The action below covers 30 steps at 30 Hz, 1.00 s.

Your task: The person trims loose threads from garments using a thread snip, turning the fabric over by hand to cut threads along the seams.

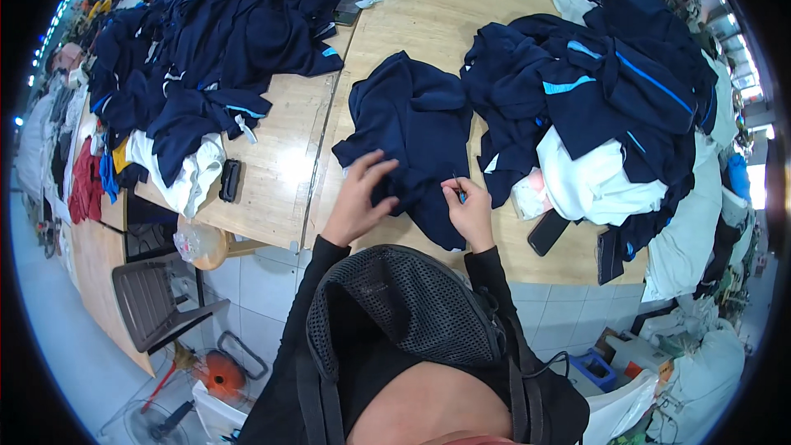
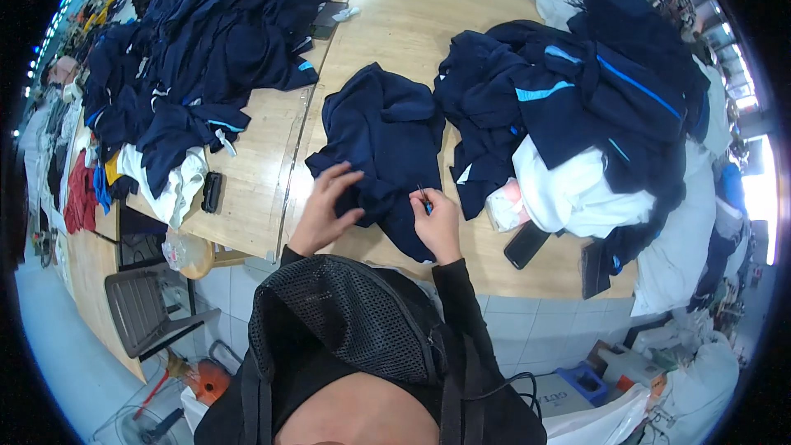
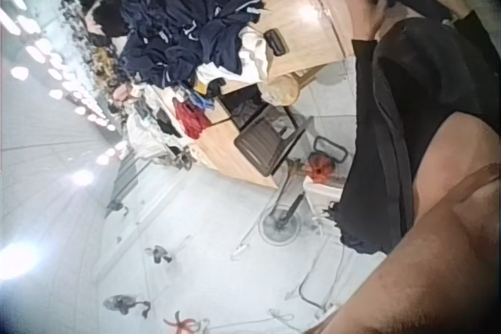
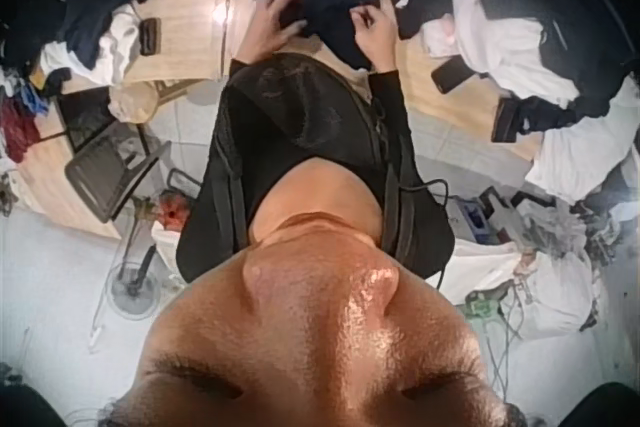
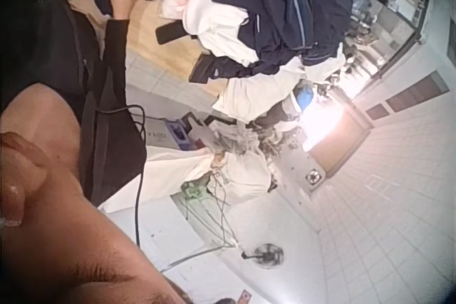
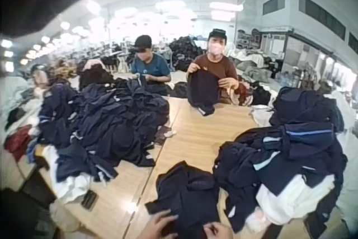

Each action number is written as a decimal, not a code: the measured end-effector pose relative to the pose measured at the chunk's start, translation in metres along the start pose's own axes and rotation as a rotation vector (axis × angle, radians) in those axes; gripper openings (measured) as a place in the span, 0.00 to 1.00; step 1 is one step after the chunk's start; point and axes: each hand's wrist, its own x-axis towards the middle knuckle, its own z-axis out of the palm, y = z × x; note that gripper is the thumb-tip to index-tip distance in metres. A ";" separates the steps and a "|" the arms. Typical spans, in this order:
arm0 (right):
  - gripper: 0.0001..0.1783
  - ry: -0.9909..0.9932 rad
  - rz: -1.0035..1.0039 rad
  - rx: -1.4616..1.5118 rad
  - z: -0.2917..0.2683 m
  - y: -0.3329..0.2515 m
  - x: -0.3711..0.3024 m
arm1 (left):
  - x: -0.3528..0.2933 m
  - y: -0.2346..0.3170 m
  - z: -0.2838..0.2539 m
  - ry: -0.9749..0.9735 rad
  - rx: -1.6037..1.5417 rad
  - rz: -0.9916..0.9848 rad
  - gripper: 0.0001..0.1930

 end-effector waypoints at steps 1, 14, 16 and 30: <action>0.07 -0.016 -0.008 -0.007 0.000 0.005 -0.001 | -0.001 0.003 0.008 -0.070 -0.089 -0.013 0.40; 0.37 -0.245 -0.122 -0.034 -0.039 0.039 -0.060 | 0.008 -0.079 -0.063 0.501 0.398 -0.206 0.14; 0.31 -0.256 -0.187 -0.088 -0.038 0.035 -0.063 | -0.004 -0.065 -0.038 0.321 0.021 -0.135 0.15; 0.06 -0.153 0.166 1.033 -0.038 -0.058 -0.008 | 0.042 0.029 0.010 0.044 -0.327 0.168 0.15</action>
